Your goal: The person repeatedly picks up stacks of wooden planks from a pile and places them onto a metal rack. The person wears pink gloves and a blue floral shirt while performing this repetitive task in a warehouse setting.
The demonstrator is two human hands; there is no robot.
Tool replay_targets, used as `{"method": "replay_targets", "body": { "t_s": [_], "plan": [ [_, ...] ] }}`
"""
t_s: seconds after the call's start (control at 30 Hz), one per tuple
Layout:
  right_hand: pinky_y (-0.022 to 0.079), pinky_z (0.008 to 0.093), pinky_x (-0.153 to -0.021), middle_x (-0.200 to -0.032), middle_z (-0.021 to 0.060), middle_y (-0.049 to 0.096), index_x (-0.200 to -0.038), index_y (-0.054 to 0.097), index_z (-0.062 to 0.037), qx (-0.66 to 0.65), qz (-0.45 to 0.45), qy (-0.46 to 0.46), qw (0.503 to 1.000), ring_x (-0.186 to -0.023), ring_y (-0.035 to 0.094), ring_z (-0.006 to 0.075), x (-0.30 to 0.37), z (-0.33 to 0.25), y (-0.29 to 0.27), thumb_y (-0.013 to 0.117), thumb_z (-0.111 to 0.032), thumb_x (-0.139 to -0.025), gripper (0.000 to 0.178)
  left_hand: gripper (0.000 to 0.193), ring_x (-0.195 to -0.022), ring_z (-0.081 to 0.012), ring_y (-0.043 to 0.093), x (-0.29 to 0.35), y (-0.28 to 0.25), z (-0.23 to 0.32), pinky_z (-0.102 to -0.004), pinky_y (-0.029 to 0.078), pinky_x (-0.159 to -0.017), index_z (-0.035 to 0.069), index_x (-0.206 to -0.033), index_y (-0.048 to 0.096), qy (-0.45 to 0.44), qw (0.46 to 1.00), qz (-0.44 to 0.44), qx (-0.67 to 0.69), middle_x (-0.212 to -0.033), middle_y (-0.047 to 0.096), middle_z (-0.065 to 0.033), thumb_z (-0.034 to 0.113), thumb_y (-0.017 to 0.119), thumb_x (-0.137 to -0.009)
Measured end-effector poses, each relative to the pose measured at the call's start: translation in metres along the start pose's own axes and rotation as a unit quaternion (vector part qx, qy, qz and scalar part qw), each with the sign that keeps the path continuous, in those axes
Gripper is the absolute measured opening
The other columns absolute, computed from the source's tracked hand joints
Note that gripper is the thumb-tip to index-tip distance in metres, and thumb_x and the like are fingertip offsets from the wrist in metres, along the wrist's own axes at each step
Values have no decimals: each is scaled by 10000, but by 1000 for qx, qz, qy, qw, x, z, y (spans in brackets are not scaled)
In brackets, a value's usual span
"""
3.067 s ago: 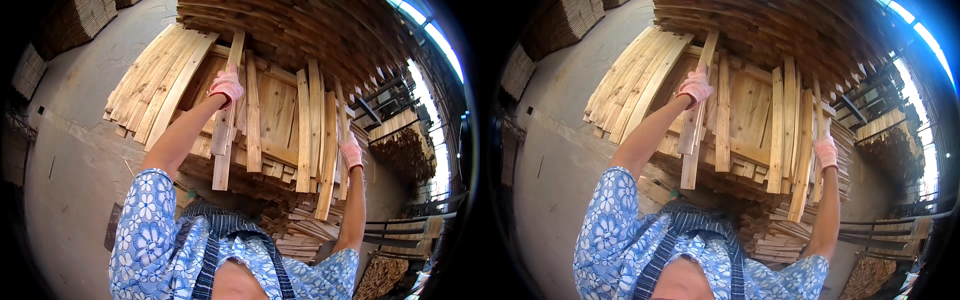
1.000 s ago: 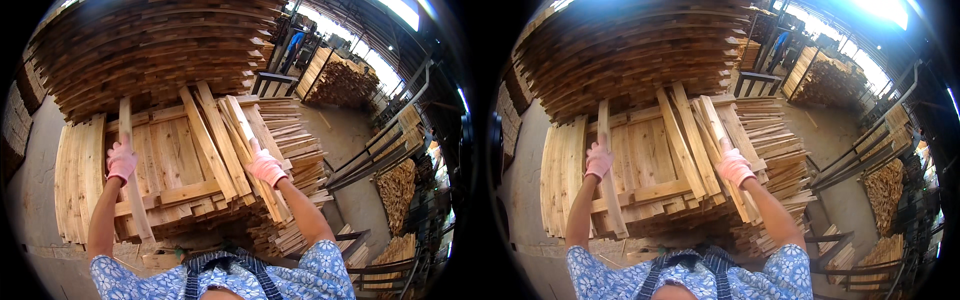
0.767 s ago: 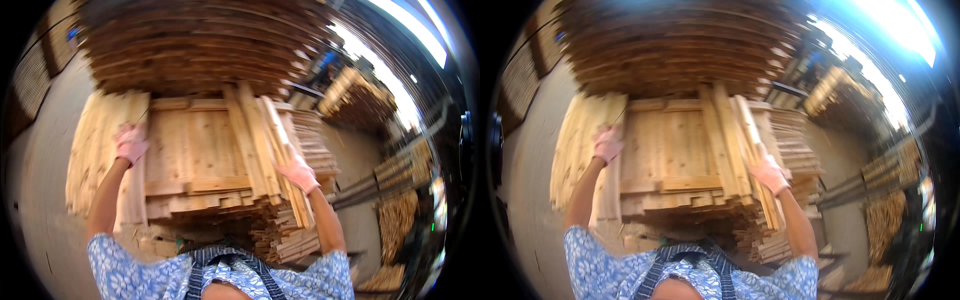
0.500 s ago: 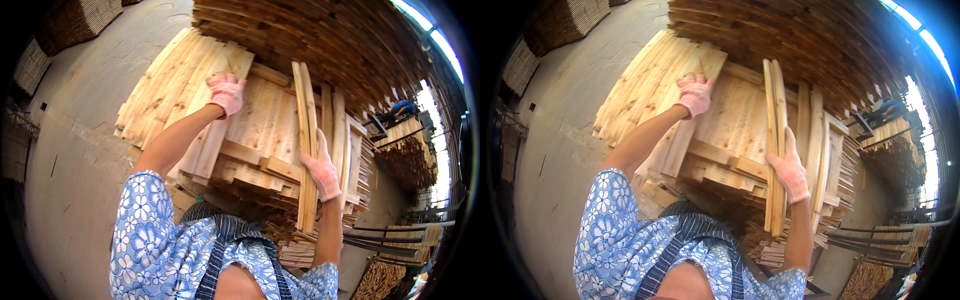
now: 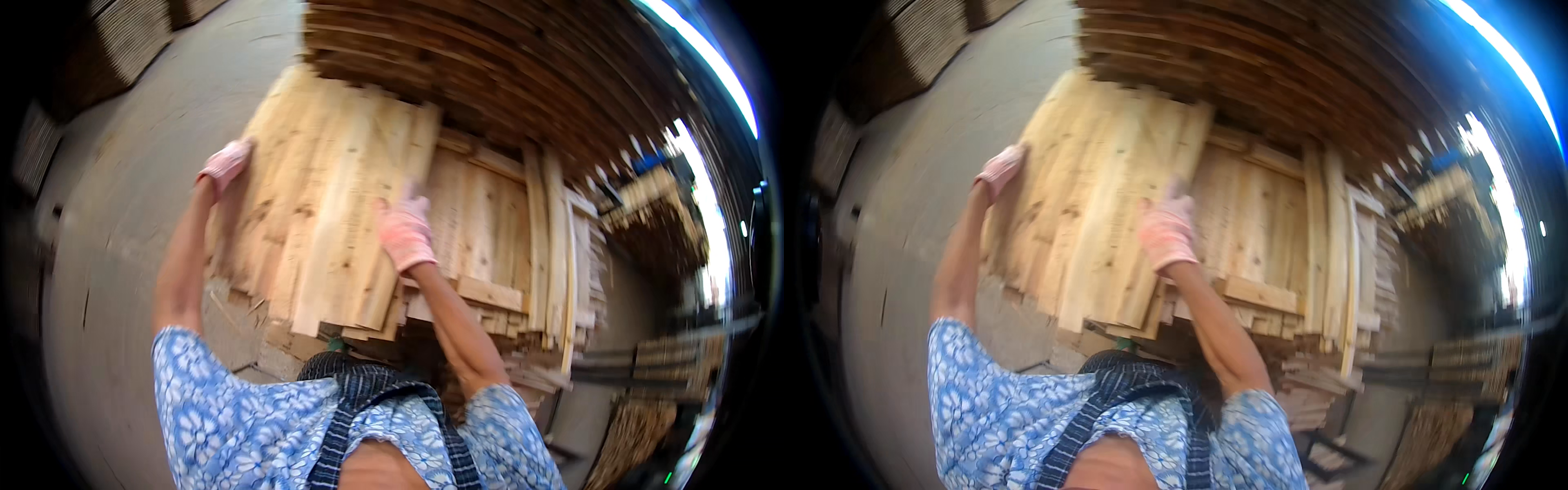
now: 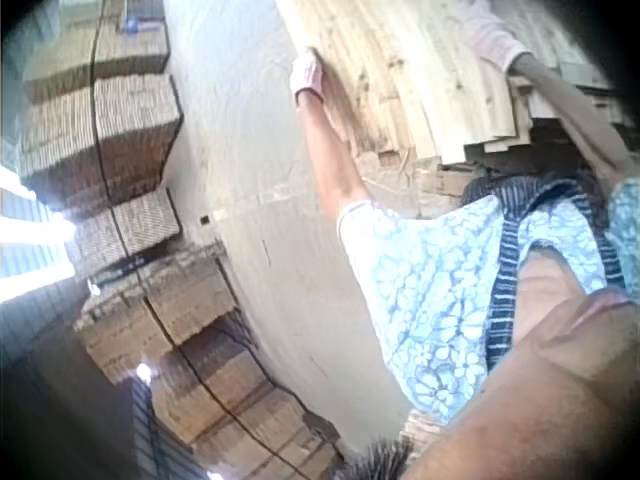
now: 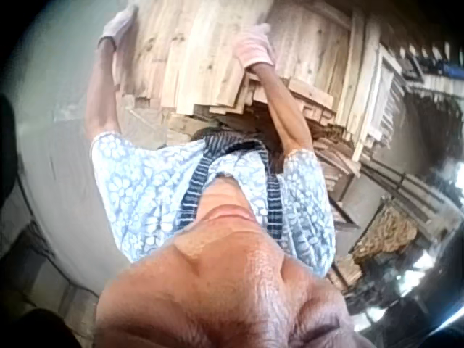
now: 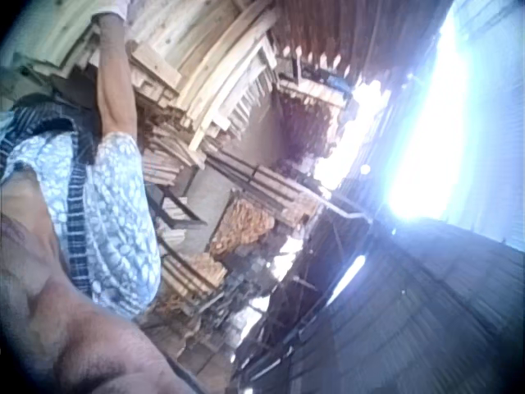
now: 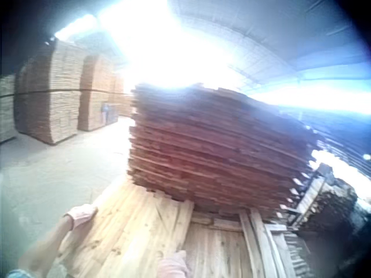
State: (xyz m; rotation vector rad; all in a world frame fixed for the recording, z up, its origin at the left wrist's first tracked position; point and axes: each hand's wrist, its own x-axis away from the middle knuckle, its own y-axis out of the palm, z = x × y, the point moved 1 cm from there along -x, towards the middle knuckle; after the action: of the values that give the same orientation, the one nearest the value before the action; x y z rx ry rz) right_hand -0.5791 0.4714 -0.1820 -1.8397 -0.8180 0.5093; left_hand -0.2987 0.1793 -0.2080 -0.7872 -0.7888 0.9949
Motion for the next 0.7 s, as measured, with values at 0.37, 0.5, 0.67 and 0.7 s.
{"method": "replay_targets", "body": {
  "t_s": [0.37, 0.5, 0.67, 0.7],
  "plan": [
    [554, 473, -842, -1100, 246, 552, -1541, 382, -234, 6, 18, -65, 998, -927, 634, 379, 6, 107, -108, 597, -247, -928, 650, 684, -1375, -430, 468, -6, 5, -23, -495, 388, -1108, 73, -1464, 435, -15, 994, 100, 31, -1477, 521, -213, 594, 367, -1025],
    [524, 482, -938, -1339, 290, 530, -1526, 407, -227, 181, 121, 35, 975, -1056, 631, 441, -27, 252, -170, 617, -177, -905, 658, 619, -1347, -384, 497, 57, -1, 117, -468, 409, -1115, 95, -1505, 422, 17, 962, 207, -180, -1458, 522, -231, 337, 604, -966],
    [465, 478, -1042, -1345, 275, 578, -1536, 394, -174, 234, 54, 103, 965, -1210, 585, 445, -56, 303, -165, 647, -175, -844, 736, 508, -1316, -302, 559, 119, 94, 278, -394, 473, -1083, 11, -1432, 511, 407, 900, 7, 160, -1453, 554, -201, 251, 631, -1000],
    [465, 464, -1040, -1327, 268, 595, -1536, 398, -162, 234, 47, 106, 965, -1211, 592, 427, -58, 313, -165, 654, -178, -834, 747, 539, -1370, -292, 511, 146, 112, 312, -394, 436, -1126, 16, -1466, 466, 393, 889, -122, 202, -1491, 517, -202, 260, 605, -1005]
  ]
}}
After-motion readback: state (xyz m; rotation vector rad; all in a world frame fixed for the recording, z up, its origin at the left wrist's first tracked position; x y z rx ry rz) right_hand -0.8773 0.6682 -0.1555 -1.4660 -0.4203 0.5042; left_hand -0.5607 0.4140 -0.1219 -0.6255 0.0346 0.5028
